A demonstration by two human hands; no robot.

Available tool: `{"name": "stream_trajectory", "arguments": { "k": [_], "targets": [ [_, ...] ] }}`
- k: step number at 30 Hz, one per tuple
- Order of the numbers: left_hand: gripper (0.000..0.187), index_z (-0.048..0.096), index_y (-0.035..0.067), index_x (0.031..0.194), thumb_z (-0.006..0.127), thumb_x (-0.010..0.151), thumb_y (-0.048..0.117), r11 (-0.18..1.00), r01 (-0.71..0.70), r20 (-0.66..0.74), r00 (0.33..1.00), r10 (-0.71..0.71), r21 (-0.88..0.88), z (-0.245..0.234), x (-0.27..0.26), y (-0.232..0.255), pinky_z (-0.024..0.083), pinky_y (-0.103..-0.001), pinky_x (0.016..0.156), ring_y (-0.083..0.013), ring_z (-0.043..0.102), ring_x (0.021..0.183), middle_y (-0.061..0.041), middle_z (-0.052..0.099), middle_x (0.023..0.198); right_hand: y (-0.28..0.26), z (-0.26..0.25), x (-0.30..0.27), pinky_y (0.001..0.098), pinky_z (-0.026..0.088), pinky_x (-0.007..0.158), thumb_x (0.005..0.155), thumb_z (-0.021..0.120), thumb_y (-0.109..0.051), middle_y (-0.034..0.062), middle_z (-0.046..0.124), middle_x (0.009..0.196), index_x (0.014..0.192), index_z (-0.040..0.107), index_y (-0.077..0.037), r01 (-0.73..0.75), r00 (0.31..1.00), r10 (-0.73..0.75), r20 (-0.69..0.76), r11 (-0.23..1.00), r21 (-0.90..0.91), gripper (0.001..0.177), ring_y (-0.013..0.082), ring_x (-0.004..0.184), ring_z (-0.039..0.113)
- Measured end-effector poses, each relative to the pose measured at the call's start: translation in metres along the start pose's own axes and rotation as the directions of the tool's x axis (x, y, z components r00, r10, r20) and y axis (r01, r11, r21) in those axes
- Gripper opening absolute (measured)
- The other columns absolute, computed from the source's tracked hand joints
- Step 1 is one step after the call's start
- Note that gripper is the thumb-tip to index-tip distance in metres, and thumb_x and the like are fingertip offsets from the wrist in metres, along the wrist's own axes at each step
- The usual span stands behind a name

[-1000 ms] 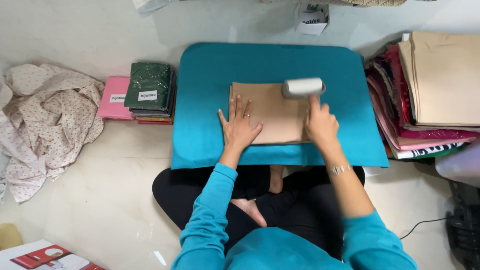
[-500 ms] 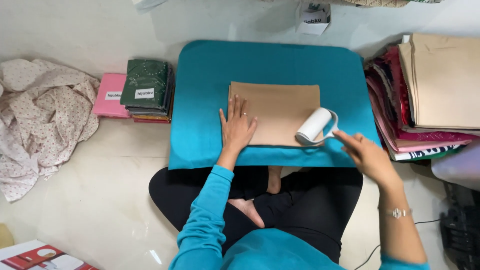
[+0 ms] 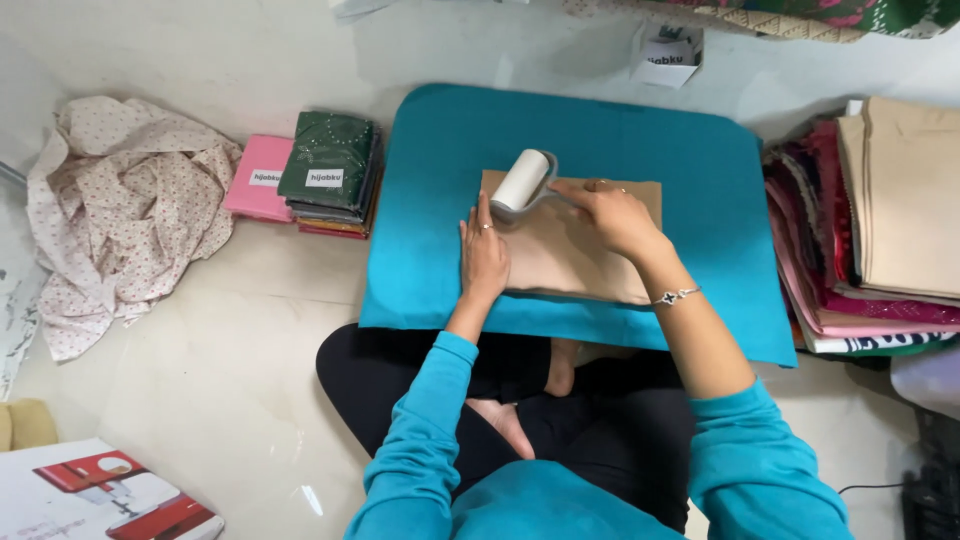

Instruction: Using a lint roller to clean fabric pieces and then folding them into a neat stack.

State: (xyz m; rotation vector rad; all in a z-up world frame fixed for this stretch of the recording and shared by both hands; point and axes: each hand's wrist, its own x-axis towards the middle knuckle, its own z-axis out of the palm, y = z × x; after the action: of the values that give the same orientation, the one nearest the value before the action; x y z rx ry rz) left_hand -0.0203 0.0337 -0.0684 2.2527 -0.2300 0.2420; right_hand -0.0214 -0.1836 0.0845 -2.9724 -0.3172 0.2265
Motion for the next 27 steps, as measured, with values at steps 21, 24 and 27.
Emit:
{"name": "stream_trajectory", "arguments": {
  "k": [21,24,27],
  "targets": [
    [0.034,0.057,0.008,0.109,0.069,0.092,0.035,0.798,0.217,-0.235,0.967,-0.098,0.563,-0.004,-0.008,0.022,0.06,-0.04,0.059,-0.0278,0.06,0.089,-0.006,0.05,0.096,0.008,0.025,-0.073,0.0558,0.06,0.075,0.103,0.056,-0.029,0.0161,0.065,0.114,0.154,0.04,-0.048,-0.084,0.996,0.08,-0.048,0.994,-0.069,0.057,0.044,0.091,0.073],
    [0.033,0.057,0.009,0.109,0.065,0.093,0.037,0.76,0.182,-0.266,0.964,-0.013,0.624,-0.004,-0.009,0.022,0.059,-0.04,0.052,-0.0251,0.059,0.086,-0.004,0.048,0.094,-0.013,0.046,-0.038,0.0563,0.06,0.074,0.103,0.053,-0.036,0.0147,0.064,0.11,0.15,0.044,-0.043,-0.051,0.988,0.05,-0.148,0.999,0.001,0.048,0.0432,0.089,0.073],
    [0.033,0.057,0.008,0.109,0.064,0.094,0.036,0.762,0.173,-0.258,0.966,-0.009,0.624,-0.004,-0.009,0.02,0.058,-0.039,0.049,-0.0251,0.058,0.087,-0.004,0.047,0.095,-0.013,0.048,-0.052,0.0521,0.061,0.075,0.103,0.05,-0.037,0.0092,0.064,0.112,0.148,0.042,-0.049,-0.106,0.983,0.102,-0.151,0.994,-0.017,0.047,0.0386,0.09,0.074]
  ]
}}
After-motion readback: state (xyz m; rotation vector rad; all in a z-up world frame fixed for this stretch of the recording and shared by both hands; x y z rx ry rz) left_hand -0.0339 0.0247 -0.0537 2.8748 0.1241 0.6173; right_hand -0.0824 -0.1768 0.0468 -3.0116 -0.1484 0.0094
